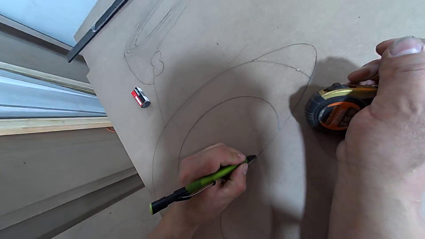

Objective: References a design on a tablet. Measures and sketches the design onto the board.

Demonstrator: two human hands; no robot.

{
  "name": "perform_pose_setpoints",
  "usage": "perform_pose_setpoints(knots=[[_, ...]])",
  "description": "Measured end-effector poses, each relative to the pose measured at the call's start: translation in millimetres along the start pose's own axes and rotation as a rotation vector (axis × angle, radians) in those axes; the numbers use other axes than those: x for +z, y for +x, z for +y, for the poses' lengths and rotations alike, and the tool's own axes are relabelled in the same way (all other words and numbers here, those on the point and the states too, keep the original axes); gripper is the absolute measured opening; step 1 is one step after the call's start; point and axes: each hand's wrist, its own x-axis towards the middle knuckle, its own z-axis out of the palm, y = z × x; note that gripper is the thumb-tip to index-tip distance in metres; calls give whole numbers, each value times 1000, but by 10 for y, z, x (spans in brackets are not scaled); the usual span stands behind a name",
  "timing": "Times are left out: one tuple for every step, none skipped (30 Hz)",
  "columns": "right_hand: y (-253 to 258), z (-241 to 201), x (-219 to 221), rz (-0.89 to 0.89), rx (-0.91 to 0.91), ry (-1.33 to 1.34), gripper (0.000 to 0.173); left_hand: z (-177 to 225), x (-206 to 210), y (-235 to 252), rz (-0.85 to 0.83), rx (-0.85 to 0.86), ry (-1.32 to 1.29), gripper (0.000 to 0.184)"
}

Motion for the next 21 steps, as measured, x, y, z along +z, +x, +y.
perform_pose_setpoints(knots=[[1,-2,0,4,3,-4,22,3,5,-3,11,-4,3,9],[2,-4,-1,6,6,-4,22,7,10,-5,24,-9,8,9],[4,-3,-2,3,6,-2,21,10,12,-6,32,-12,10,9],[6,0,-2,-1,4,3,22,10,10,-6,31,-13,8,9],[6,3,-1,-4,3,5,22,9,4,-5,23,-11,4,9],[6,6,-1,-8,3,5,22,1,1,-3,14,-1,-4,8],[6,8,1,-7,3,4,22,-10,-4,-3,1,12,-9,8],[7,13,3,-5,3,6,22,-20,-8,-3,-10,22,-10,7],[8,17,4,-4,2,5,22,-24,-9,-3,-15,26,-12,7],[9,21,3,-5,3,7,22,-25,-9,-4,-17,25,-9,7],[10,23,0,-5,1,8,22,-23,-6,-6,-13,23,-2,7],[10,21,-4,-4,0,5,22,-20,-2,-8,-5,21,4,6],[9,22,-6,-4,0,8,22,-16,0,-10,5,18,7,7],[8,26,-9,-7,2,14,22,-9,2,-10,15,11,11,7],[9,31,-8,-7,2,22,22,-3,3,-11,25,3,16,7],[10,37,-6,-7,5,29,22,2,6,-10,34,-5,20,8],[11,40,-6,-6,7,30,22,8,8,-9,42,-15,22,8],[11,40,-5,-6,9,25,22,13,12,-8,52,-24,23,8],[11,38,-6,-4,7,19,22,14,14,-11,57,-32,27,8],[13,35,-8,-4,5,16,22,13,19,-12,64,-36,24,8],[14,33,-8,-3,5,17,22,12,23,-13,70,-36,19,8]])
